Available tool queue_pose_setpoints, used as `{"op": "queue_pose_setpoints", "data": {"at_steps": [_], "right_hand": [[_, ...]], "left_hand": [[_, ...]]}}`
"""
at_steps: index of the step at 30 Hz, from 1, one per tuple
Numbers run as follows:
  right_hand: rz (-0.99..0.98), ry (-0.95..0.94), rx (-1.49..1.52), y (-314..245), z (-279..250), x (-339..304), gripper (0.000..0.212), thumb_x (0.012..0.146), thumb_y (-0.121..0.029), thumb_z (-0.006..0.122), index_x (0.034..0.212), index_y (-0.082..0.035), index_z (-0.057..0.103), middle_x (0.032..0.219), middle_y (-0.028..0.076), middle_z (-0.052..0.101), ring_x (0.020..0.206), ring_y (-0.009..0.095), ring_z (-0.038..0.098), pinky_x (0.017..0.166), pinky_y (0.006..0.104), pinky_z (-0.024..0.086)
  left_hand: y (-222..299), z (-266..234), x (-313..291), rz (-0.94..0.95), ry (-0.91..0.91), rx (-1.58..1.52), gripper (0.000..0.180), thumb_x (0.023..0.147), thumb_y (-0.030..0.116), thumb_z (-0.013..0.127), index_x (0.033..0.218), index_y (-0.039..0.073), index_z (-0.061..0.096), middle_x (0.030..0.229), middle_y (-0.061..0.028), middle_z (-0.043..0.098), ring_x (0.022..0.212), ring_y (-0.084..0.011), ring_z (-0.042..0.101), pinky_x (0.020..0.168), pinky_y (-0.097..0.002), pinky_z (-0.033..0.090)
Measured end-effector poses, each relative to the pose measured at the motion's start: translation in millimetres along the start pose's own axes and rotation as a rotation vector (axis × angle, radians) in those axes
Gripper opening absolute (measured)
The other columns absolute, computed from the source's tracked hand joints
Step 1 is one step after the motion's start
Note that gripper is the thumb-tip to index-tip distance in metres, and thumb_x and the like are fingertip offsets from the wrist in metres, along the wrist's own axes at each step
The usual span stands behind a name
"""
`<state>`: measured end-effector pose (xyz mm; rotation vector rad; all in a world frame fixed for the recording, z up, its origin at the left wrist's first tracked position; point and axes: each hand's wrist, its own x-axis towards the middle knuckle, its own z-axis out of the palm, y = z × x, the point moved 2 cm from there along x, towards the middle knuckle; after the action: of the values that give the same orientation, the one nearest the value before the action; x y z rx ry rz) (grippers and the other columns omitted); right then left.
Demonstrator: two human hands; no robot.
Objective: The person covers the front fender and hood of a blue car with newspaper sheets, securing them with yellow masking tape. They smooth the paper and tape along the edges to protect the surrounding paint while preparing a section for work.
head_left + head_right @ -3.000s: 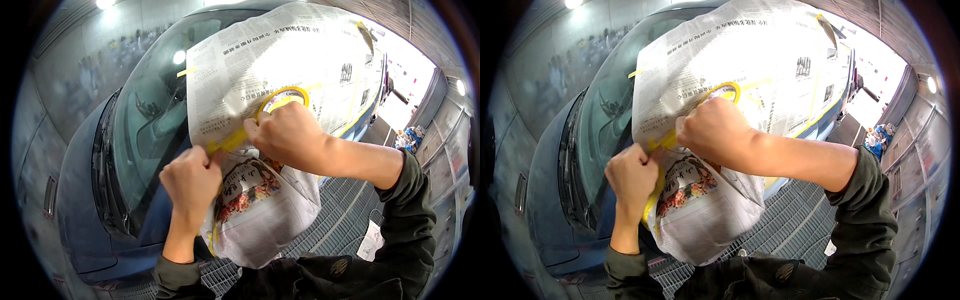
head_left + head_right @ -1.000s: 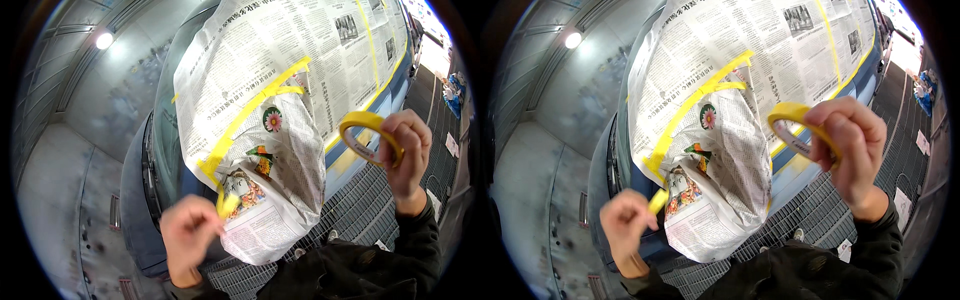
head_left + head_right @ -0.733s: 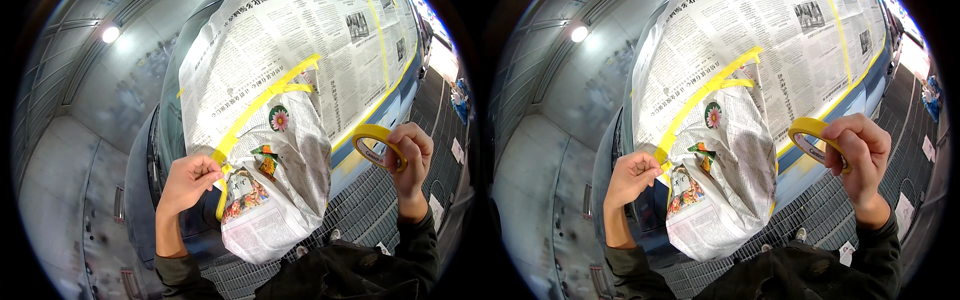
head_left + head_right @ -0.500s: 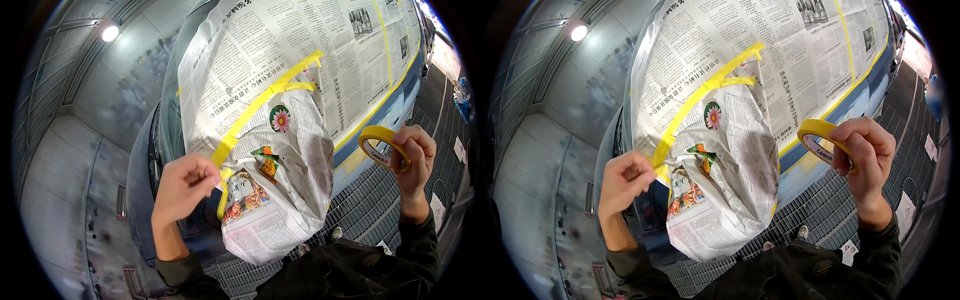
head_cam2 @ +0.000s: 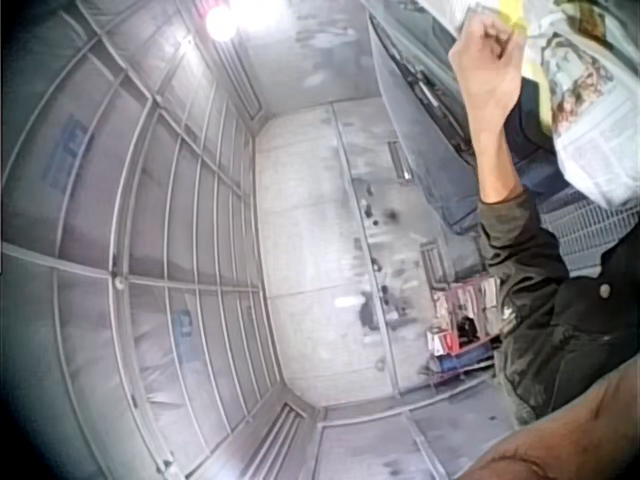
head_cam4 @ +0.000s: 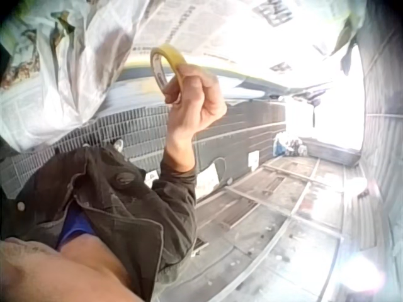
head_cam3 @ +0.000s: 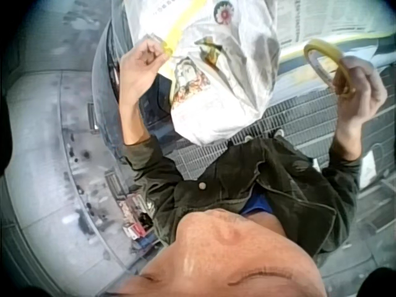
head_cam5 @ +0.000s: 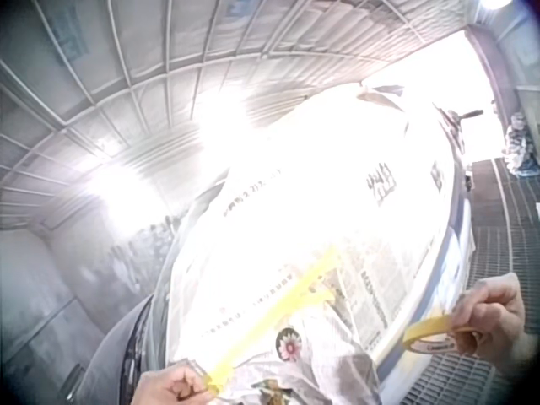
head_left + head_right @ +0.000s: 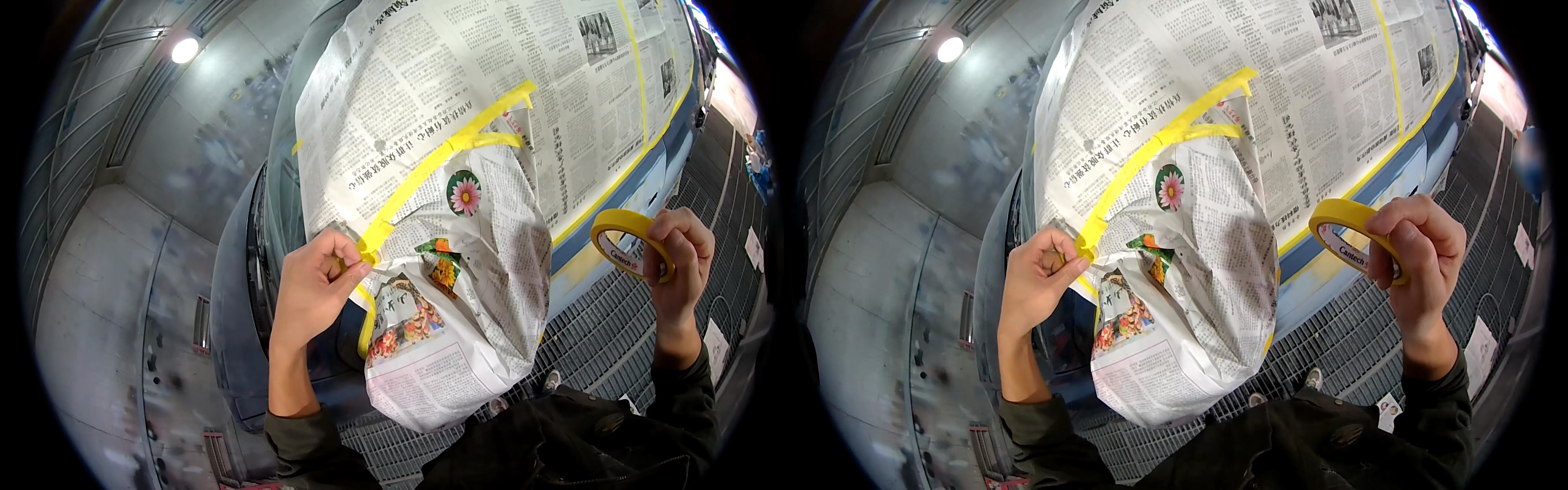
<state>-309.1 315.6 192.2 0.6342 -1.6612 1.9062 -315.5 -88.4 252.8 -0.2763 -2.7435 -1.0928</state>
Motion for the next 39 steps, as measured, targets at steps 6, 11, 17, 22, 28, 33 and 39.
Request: {"op": "queue_pose_setpoints", "data": {"at_steps": [6,11,17,22,28,33,39], "right_hand": [[0.008,-0.007,0.022,3.8,1.8,-1.7,0.025,0.099,-0.014,0.046,0.090,0.001,0.064,0.062,0.003,0.055,0.042,0.005,0.043,0.042,0.0202,0.032],[0.014,-0.022,0.061,5.8,5.5,-5.5,0.026,0.101,-0.016,0.047,0.091,0.001,0.064,0.062,0.002,0.055,0.043,0.005,0.043,0.042,0.0200,0.032],[-0.028,-0.070,0.038,-5.0,17.9,-9.3,0.029,0.102,-0.020,0.049,0.112,0.003,0.066,0.065,0.007,0.062,0.040,0.004,0.041,0.039,0.0180,0.031],[-0.408,-0.657,-0.224,-34.5,39.1,-1.1,0.054,0.090,-0.014,0.054,0.140,0.006,0.051,0.069,0.007,0.068,0.046,0.013,0.060,0.045,0.0264,0.049],[-0.428,-0.865,-0.330,-55.5,73.5,-22.4,0.077,0.076,-0.007,0.064,0.148,0.007,0.038,0.071,0.003,0.064,0.054,0.017,0.065,0.050,0.0291,0.054],[-0.427,-0.790,-0.286,-48.9,74.7,-38.0,0.077,0.078,-0.005,0.068,0.148,0.007,0.038,0.068,0.001,0.060,0.053,0.015,0.062,0.049,0.0302,0.052],[-0.363,-0.857,-0.447,-50.3,60.6,-28.4,0.038,0.084,-0.008,0.073,0.121,-0.004,0.066,0.064,0.000,0.054,0.048,0.015,0.056,0.044,0.0301,0.045]], "left_hand": [[7.0,16.5,7.3,0.006,0.264,0.314,0.036,0.075,0.010,0.088,0.069,0.003,0.053,0.057,0.0048,0.046,0.054,-0.0024,0.039,0.049,-0.0223,0.031],[2.9,8.9,-3.1,0.002,0.352,0.677,0.053,0.066,0.042,0.089,0.068,0.005,0.051,0.055,-0.0038,0.051,0.049,-0.0201,0.048,0.050,-0.0315,0.039],[-15.3,-1.7,-28.9,-0.031,0.454,0.499,0.046,0.070,0.027,0.091,0.067,0.001,0.053,0.054,-0.0023,0.049,0.051,-0.0091,0.043,0.049,-0.0275,0.036],[38.5,42.7,-72.7,-0.036,0.211,-0.348,0.022,0.076,0.000,0.085,0.088,0.001,0.066,0.078,-0.0036,0.069,0.065,-0.0063,0.062,0.057,-0.0199,0.049],[107.7,87.6,-81.7,0.192,0.011,-0.463,0.036,0.071,0.008,0.090,0.098,0.000,0.067,0.093,-0.0088,0.070,0.081,-0.0156,0.072,0.068,-0.0277,0.058],[110.8,89.1,-88.2,0.434,0.078,-0.219,0.026,0.069,-0.001,0.088,0.085,-0.001,0.068,0.082,-0.0119,0.070,0.072,-0.0207,0.070,0.064,-0.0290,0.055],[117.8,89.6,-114.6,0.659,0.216,0.041,0.028,0.069,0.004,0.087,0.089,0.004,0.067,0.081,-0.0052,0.071,0.070,-0.0200,0.071,0.059,-0.0273,0.056]]}}
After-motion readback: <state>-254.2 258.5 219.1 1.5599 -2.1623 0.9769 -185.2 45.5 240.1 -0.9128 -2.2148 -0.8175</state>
